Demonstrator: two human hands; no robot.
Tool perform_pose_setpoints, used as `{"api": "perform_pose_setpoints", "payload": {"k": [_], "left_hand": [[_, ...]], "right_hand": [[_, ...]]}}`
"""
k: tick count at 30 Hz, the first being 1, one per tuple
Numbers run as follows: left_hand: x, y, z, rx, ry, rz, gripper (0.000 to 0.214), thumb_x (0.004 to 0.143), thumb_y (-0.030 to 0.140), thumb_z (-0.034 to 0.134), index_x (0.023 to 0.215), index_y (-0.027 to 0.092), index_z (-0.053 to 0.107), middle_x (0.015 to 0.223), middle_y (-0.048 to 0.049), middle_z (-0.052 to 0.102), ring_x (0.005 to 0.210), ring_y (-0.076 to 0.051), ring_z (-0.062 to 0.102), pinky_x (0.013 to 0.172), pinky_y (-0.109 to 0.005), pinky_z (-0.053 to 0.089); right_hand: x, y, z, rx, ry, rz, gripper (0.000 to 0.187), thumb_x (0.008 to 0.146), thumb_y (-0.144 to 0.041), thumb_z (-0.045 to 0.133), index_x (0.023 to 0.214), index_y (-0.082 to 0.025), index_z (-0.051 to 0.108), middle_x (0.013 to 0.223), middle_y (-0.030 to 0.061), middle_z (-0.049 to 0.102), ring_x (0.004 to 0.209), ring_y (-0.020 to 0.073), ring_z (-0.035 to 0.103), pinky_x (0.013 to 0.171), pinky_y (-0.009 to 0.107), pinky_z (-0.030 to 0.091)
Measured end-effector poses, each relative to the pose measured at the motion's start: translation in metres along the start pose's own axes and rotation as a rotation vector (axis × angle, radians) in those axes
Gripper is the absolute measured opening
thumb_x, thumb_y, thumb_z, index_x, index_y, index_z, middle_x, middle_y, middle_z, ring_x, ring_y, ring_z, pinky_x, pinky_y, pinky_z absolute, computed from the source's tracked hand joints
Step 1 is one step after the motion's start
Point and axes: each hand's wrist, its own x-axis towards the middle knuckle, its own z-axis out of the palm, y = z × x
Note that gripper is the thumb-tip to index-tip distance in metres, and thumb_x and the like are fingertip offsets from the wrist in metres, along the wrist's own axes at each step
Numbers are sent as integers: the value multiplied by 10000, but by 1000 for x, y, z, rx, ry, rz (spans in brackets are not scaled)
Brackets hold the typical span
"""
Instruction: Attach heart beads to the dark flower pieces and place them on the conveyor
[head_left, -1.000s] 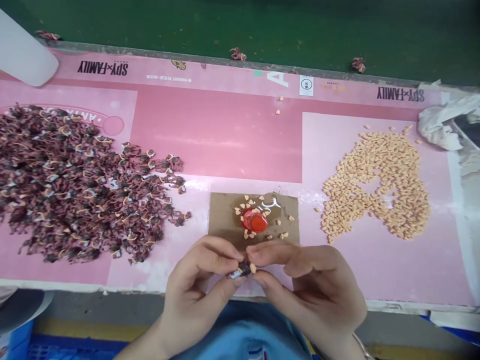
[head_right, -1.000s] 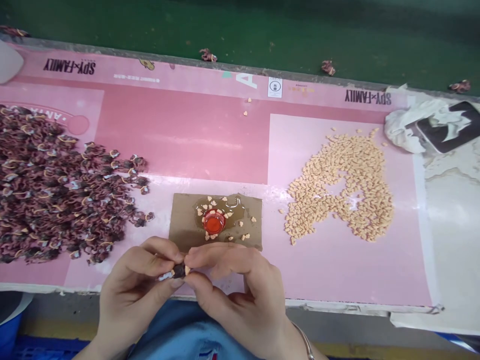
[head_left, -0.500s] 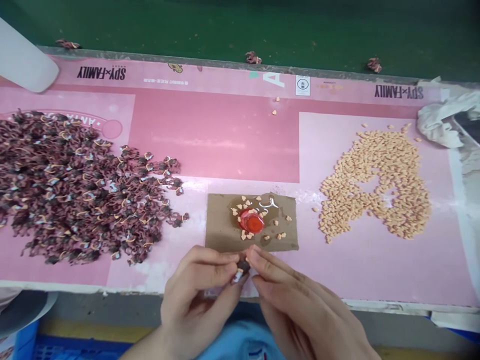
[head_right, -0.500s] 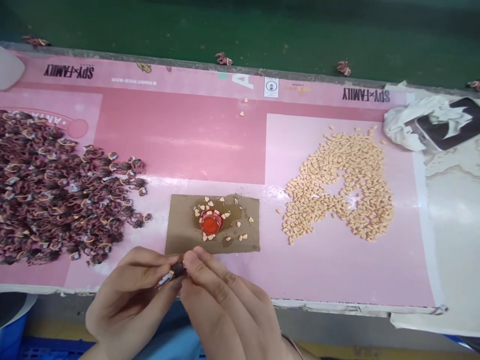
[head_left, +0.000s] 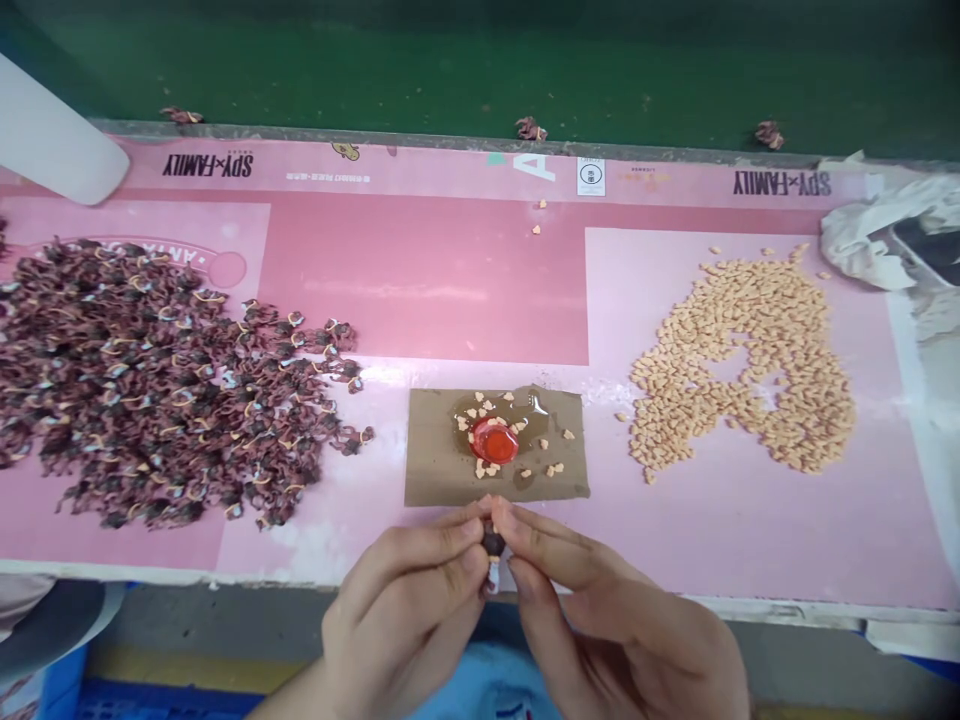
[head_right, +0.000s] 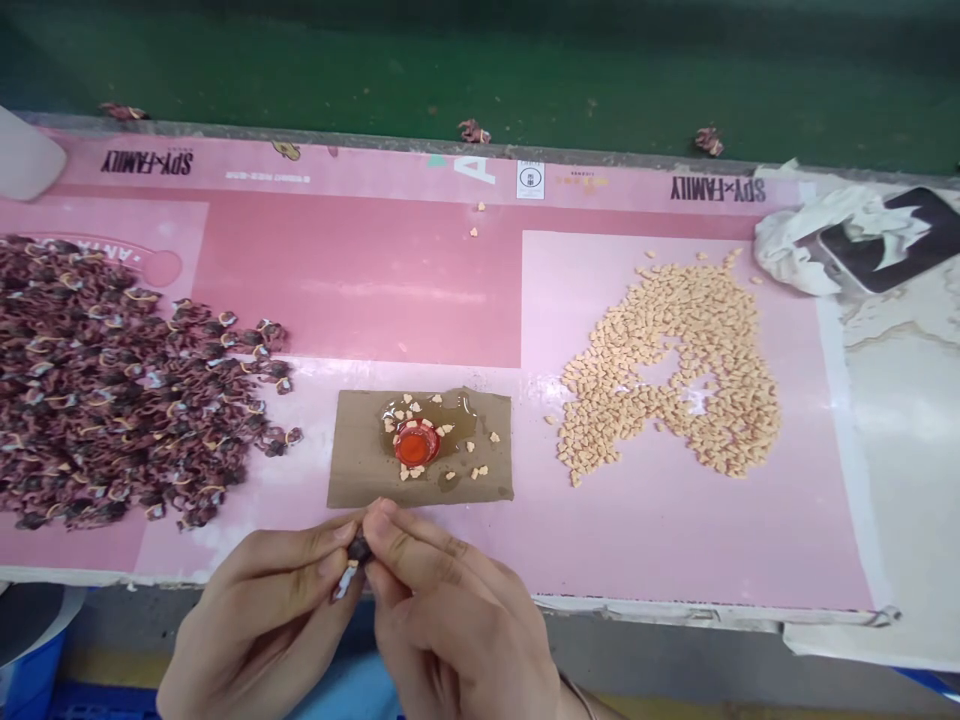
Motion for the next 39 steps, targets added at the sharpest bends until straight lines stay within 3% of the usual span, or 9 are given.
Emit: {"api": "perform_pose_setpoints", "payload": {"k": [4,8,14,18,21,24,30,35,39], "left_hand": [[-2,-1,4,-1,21,2,225,858,25,727,996,202,738,984,-43,819,837,-190,826,797,-239,706],[11,-8,5,-39,15,60,225,874,2,697,987,193,735,950,-44,816,872,-191,825,824,-246,702],[36,-8,0,-107,-73,112,292,878,-29,635,1020,209,728,979,-54,814,900,-185,819,823,-247,691],[59,-9,-3,-93,-170,169,338,847,-22,643,1055,232,723,1002,-53,817,936,-193,812,823,-244,675],[104,-28,0,46,-248,235,186,879,107,697,996,245,740,966,-41,821,915,-211,803,846,-276,648],[179,-59,11,235,-318,56,98,860,315,741,907,230,760,956,-49,819,920,-252,782,890,-324,615],[313,-121,39,522,-175,-164,114,878,190,675,981,162,713,1070,-70,791,1073,-269,720,1034,-398,532],[345,-161,46,690,-158,-188,221,983,305,703,1128,138,695,1203,-95,714,1143,-265,683,1023,-510,554],[344,-186,42,760,-193,-144,304,994,356,694,1222,155,676,1286,-109,680,1182,-279,664,1022,-522,562]], "right_hand": [[-3,1,8,74,81,-17,329,848,35,659,852,-282,569,1134,8,809,991,208,790,889,204,655],[1,10,8,240,162,28,265,956,-34,616,1038,-280,559,1085,23,824,1032,218,779,939,282,650],[8,18,0,505,94,46,118,1105,-239,465,1202,-288,512,1286,98,756,1123,233,748,894,315,667],[3,17,0,569,252,117,175,1107,-313,467,1270,-311,530,1256,82,775,1131,208,760,905,307,665],[-2,21,-12,518,404,179,191,1109,-335,456,1252,-303,579,1106,59,817,958,173,802,847,284,672],[-7,30,-34,405,464,173,221,1112,-335,455,1190,-294,658,849,13,803,716,137,757,725,244,650],[-27,50,-72,168,541,189,296,1103,-399,467,1074,-269,731,667,-3,708,598,143,676,580,233,584],[-8,72,-111,-89,354,83,303,1096,-429,464,1069,-283,728,658,-19,699,572,133,664,538,212,559],[82,104,-138,-450,73,23,404,1098,-439,370,1112,-248,726,876,48,781,740,175,748,570,258,595]]}}
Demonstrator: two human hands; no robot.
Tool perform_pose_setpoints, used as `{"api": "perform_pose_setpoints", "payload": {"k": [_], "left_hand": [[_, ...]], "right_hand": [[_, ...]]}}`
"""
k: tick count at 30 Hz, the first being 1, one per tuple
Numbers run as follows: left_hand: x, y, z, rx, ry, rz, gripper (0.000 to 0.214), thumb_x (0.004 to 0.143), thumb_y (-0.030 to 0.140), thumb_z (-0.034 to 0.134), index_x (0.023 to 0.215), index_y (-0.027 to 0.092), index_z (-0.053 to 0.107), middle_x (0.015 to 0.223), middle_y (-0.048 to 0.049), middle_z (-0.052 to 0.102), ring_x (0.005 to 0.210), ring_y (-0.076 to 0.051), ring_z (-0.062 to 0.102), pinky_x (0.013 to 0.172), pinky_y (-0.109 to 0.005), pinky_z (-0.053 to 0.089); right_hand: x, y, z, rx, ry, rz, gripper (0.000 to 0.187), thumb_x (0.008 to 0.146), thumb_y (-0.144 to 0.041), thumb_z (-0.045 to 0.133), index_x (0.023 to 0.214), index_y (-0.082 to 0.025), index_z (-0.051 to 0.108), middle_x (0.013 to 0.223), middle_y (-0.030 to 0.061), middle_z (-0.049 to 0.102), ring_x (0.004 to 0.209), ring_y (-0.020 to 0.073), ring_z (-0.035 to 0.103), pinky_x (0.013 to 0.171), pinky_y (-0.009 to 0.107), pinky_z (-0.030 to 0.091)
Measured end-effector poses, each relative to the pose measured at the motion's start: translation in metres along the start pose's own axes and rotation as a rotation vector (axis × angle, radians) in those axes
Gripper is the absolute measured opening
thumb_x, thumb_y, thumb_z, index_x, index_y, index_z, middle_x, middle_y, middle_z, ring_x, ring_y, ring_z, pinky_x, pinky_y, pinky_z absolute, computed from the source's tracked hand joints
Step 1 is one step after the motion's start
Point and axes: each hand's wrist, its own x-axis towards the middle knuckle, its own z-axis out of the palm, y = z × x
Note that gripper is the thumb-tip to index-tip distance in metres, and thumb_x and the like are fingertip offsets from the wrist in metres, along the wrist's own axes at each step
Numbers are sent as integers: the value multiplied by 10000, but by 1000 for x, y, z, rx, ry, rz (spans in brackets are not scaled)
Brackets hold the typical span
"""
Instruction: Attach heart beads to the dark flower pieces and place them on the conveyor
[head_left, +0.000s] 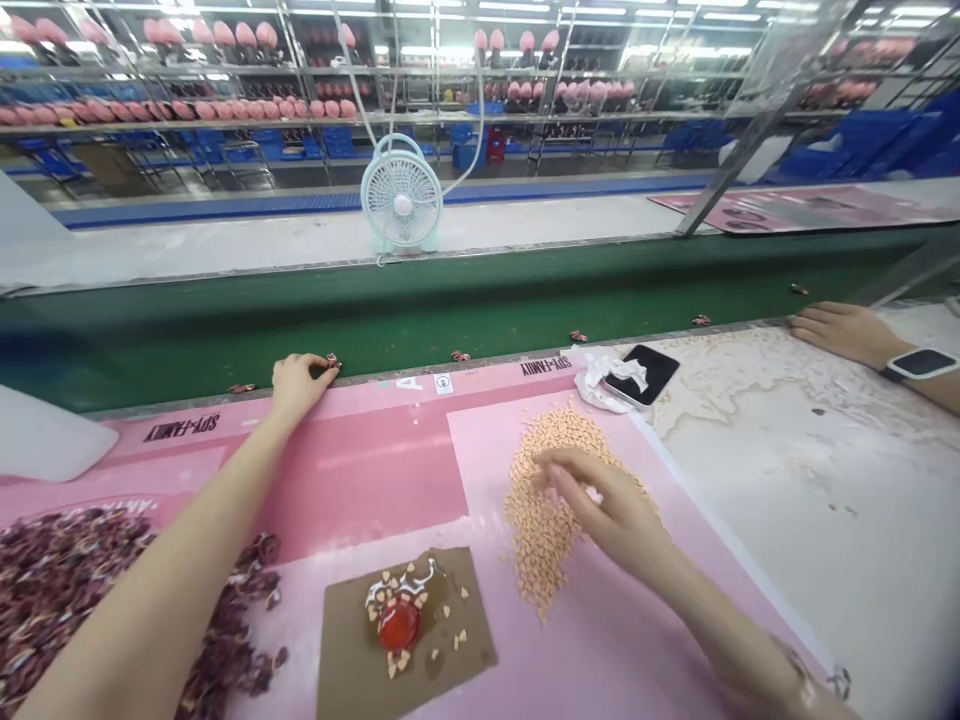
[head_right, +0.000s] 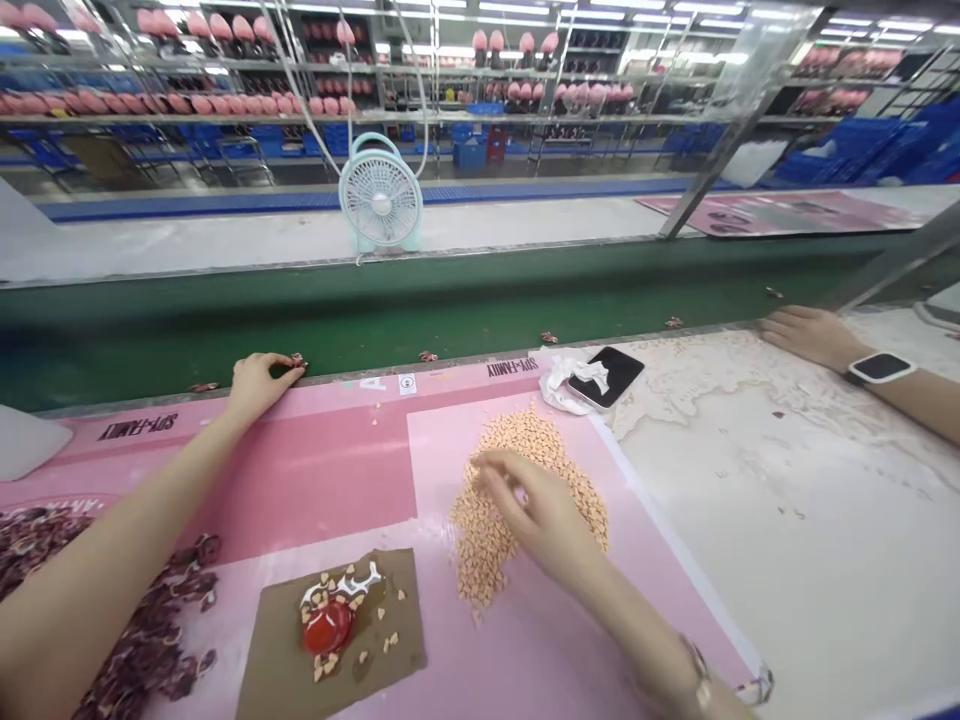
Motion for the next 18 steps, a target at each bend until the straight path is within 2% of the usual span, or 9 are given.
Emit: {"api": "perform_pose_setpoints", "payload": {"k": [2,4,6,8,10,13,18], "left_hand": [[-1,-11,4,22,13,14,333,995,368,690,1252,159,664,1311,-114,667,1192,-285,658,1021,-525,563],[-1,-24,5,40,30,22,357,997,371,687,1284,163,649,1340,-120,651,1203,-289,652,1019,-527,565],[-2,-38,5,55,33,23,365,1001,365,681,1306,169,639,1359,-122,641,1201,-288,652,1013,-522,570],[-2,-54,3,60,16,20,356,1006,358,675,1308,174,638,1356,-121,642,1185,-281,659,1002,-512,579],[-1,-69,-1,46,-16,23,343,1008,357,672,1298,175,643,1339,-119,650,1162,-272,668,987,-499,587],[0,-87,-8,-11,-58,39,333,1009,360,671,1284,173,649,1313,-114,662,1133,-263,679,965,-482,599],[-12,-101,-28,-146,-53,40,316,1012,361,669,1260,167,656,1265,-106,680,1076,-245,694,928,-456,612]], "right_hand": [[64,18,13,-71,-18,-13,337,1084,-383,427,1182,-243,717,1125,89,776,969,211,756,790,343,639],[125,35,31,-157,-16,-32,272,1061,-343,520,1225,-227,704,1323,120,702,1219,257,672,1034,451,569],[174,49,48,-243,-22,-29,327,1021,-383,644,1297,-208,651,1426,113,618,1281,274,616,1091,529,517],[205,62,59,-314,-56,-12,354,1014,-399,663,1310,-207,636,1404,106,616,1224,261,636,1046,512,547],[220,73,62,-371,-104,9,335,1020,-402,655,1290,-206,641,1351,99,640,1154,239,661,991,473,579],[227,82,61,-434,-168,27,317,1023,-403,649,1270,-204,649,1316,94,655,1115,226,672,963,450,591],[234,69,70,-475,-232,-2,324,1022,-403,652,1276,-203,646,1328,97,650,1130,231,668,971,455,587]]}}
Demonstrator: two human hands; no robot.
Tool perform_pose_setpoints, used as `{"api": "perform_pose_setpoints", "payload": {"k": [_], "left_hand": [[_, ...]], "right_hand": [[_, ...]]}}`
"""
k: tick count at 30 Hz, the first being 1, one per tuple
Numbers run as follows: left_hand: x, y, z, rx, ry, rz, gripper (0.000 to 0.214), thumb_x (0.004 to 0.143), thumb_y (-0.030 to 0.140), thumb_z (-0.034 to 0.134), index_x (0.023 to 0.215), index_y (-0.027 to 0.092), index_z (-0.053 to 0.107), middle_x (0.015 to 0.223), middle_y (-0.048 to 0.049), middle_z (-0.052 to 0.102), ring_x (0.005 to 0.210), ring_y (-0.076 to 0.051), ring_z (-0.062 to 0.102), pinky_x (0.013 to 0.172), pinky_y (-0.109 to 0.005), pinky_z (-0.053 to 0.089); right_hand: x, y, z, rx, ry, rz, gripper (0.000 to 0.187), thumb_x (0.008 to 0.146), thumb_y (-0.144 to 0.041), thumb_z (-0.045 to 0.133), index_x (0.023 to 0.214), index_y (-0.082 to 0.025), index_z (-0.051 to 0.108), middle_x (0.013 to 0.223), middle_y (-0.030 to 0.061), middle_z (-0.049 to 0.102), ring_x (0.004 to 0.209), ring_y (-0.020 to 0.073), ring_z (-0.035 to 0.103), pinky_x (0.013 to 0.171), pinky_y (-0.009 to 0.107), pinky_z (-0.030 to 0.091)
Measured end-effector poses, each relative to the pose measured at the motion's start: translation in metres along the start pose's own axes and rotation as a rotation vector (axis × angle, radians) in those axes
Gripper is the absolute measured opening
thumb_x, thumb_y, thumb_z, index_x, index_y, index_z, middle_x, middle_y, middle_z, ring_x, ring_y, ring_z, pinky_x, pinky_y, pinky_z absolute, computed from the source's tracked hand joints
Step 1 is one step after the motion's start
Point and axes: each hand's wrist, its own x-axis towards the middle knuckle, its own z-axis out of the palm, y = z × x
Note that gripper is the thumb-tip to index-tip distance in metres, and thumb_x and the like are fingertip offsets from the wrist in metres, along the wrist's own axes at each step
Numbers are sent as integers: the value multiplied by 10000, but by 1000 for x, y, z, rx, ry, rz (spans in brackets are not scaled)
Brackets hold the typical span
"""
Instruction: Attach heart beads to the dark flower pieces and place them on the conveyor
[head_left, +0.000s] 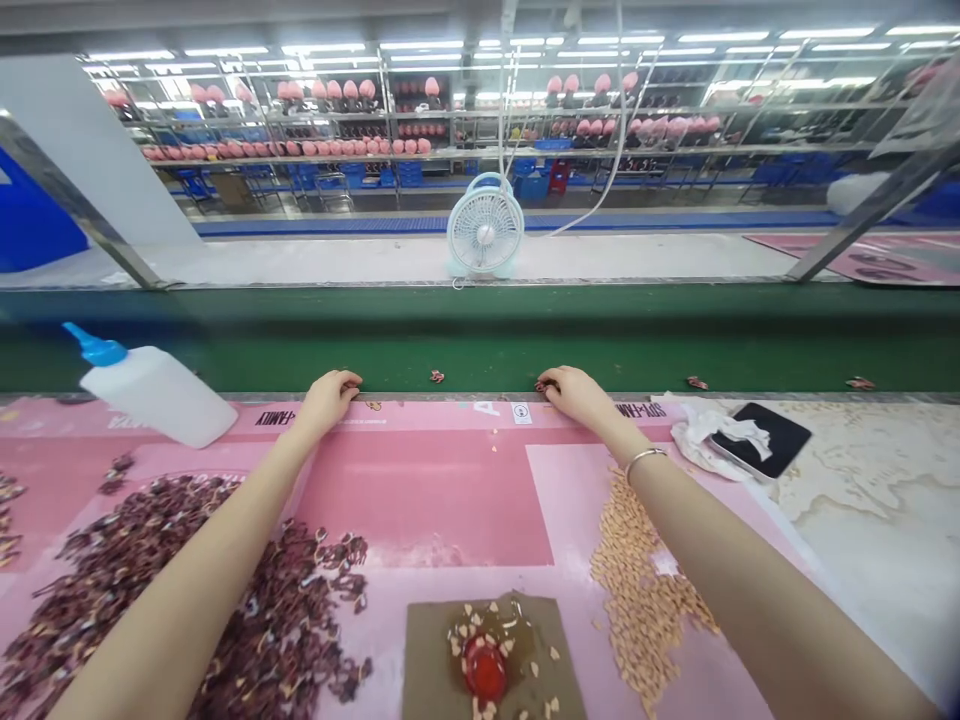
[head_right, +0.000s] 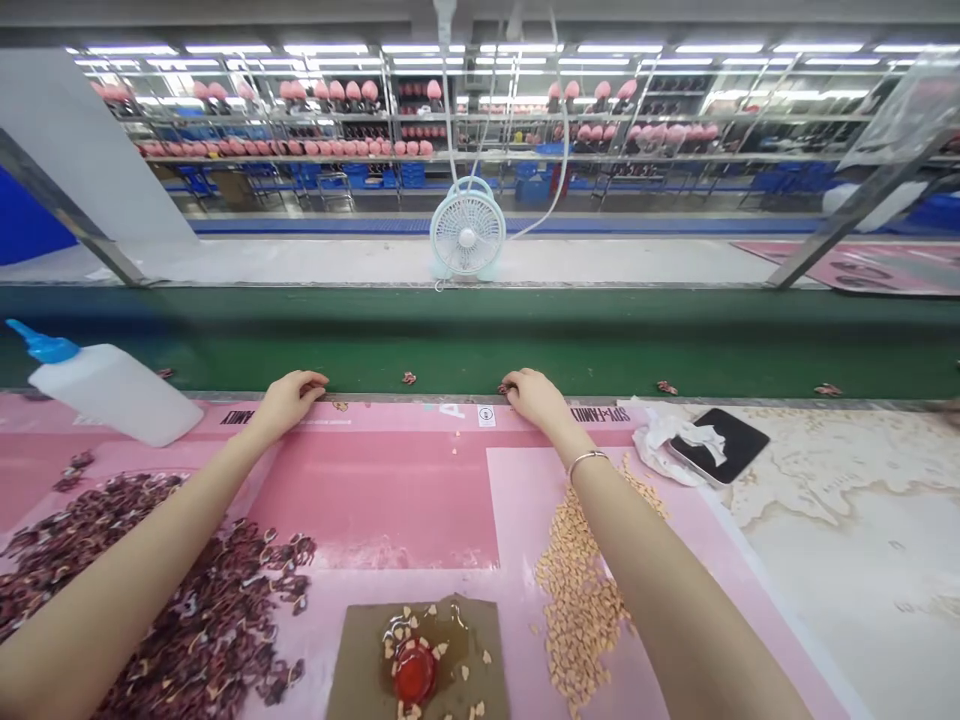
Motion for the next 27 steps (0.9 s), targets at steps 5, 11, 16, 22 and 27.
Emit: {"api": "perform_pose_setpoints", "payload": {"k": [5,11,16,22,27], "left_hand": [[-35,4,-26,-118,85,-11,280,1017,364,661,1208,160,671,1211,-96,696,1043,-232,699,914,-441,611],[-98,21,-65,-270,101,-38,383,960,530,608,1010,171,732,1043,-88,748,728,-171,678,698,-345,626],[-156,38,-82,-410,65,-127,492,779,650,650,911,193,773,919,-88,797,571,-183,649,502,-302,588],[-197,49,-82,-556,81,-211,533,655,702,803,861,211,782,958,-112,834,890,-301,789,825,-396,679],[-237,61,-76,-654,97,-253,516,643,665,857,945,251,796,1090,-95,830,1030,-330,792,961,-416,662]], "right_hand": [[10,-38,7,21,-26,-53,326,1023,-404,650,1280,-204,643,1322,96,651,1115,227,671,956,448,593],[16,-90,13,95,-59,-135,362,1013,-407,665,1301,-190,628,1312,95,651,1109,234,676,941,454,599],[1,-151,22,157,-140,-302,357,1013,-406,666,1294,-189,632,1309,95,653,1110,234,676,945,456,597],[-47,-217,20,265,-258,-537,321,1012,-402,670,1241,-177,654,1250,83,679,1069,220,689,924,440,604],[-104,-190,-12,358,-262,-533,124,989,-205,636,1084,-197,715,1122,44,750,1063,186,705,980,386,574]]}}
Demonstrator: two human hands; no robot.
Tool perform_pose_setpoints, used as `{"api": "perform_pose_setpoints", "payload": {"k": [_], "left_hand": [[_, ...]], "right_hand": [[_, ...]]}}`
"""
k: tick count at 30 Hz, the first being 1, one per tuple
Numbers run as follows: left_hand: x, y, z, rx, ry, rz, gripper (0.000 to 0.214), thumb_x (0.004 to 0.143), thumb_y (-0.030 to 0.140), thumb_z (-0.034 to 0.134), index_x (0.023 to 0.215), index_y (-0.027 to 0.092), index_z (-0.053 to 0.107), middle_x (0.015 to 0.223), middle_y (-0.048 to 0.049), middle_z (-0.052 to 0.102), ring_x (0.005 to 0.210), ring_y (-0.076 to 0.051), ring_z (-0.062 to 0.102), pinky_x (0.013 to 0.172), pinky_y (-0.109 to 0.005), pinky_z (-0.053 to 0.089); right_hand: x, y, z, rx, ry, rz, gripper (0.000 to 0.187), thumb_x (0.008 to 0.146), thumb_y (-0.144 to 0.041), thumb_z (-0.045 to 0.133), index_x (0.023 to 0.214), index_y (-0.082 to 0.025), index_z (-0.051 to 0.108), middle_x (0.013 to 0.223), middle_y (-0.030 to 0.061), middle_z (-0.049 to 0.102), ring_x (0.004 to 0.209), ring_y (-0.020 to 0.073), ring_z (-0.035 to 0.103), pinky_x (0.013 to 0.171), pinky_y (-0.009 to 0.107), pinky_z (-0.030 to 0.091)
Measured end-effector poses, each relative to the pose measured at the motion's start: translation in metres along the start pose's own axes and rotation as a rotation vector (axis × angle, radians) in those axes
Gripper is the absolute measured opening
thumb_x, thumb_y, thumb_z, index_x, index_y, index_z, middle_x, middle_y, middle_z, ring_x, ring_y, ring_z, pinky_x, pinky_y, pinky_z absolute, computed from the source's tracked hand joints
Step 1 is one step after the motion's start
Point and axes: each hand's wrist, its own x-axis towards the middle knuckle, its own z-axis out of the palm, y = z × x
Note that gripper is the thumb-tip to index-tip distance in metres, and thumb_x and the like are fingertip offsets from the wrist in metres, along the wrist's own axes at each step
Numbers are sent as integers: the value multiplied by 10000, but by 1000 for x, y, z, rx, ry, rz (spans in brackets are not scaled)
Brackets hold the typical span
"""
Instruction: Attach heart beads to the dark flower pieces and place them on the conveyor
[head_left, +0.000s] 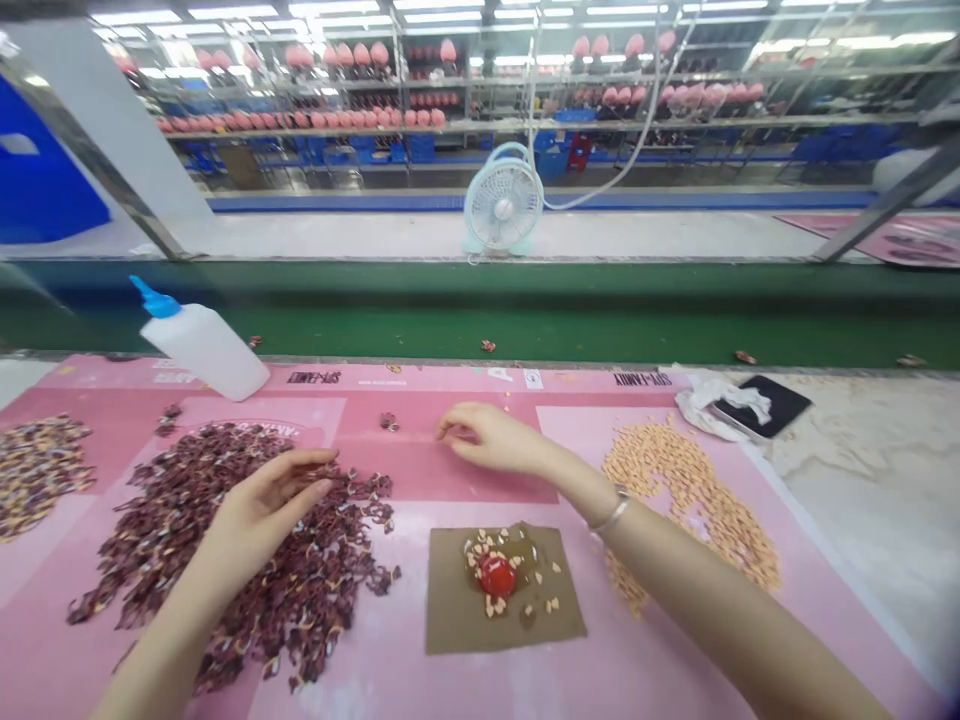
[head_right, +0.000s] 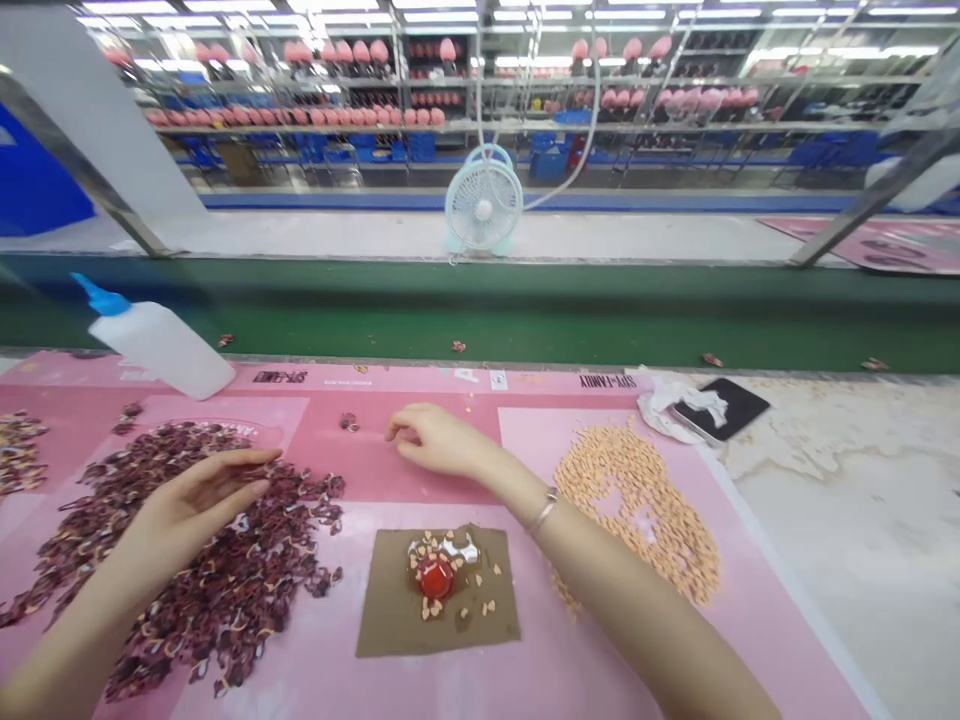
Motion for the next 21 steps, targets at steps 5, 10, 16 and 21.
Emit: {"api": "perform_pose_setpoints", "payload": {"k": [5,10,16,21], "left_hand": [[-46,1,3,17,192,-18,252,795,444,801,1038,379,792,1214,27,800,1214,-346,726,1162,-528,525],[-67,-2,21,62,183,11,255,791,387,784,1032,467,770,1210,131,783,1175,-356,734,1219,-608,449],[-79,-6,58,82,47,128,152,836,406,735,968,413,810,1140,70,809,1087,-296,779,1015,-409,653],[-94,-17,73,77,-112,44,268,885,493,718,1097,349,798,1081,-17,817,970,-251,802,901,-295,675]], "right_hand": [[-121,22,-32,-49,177,261,247,1009,-287,505,1124,-253,720,1156,62,765,1063,220,722,949,396,582],[-238,30,-20,-156,325,495,348,1036,-473,461,999,-271,743,1057,87,789,927,266,759,758,402,617],[-292,10,33,-321,545,503,368,1072,-512,472,999,-289,754,1008,60,792,880,224,765,687,343,631],[-273,4,53,-410,622,498,300,1071,-421,519,1021,-265,771,996,68,782,890,227,742,758,377,625]]}}
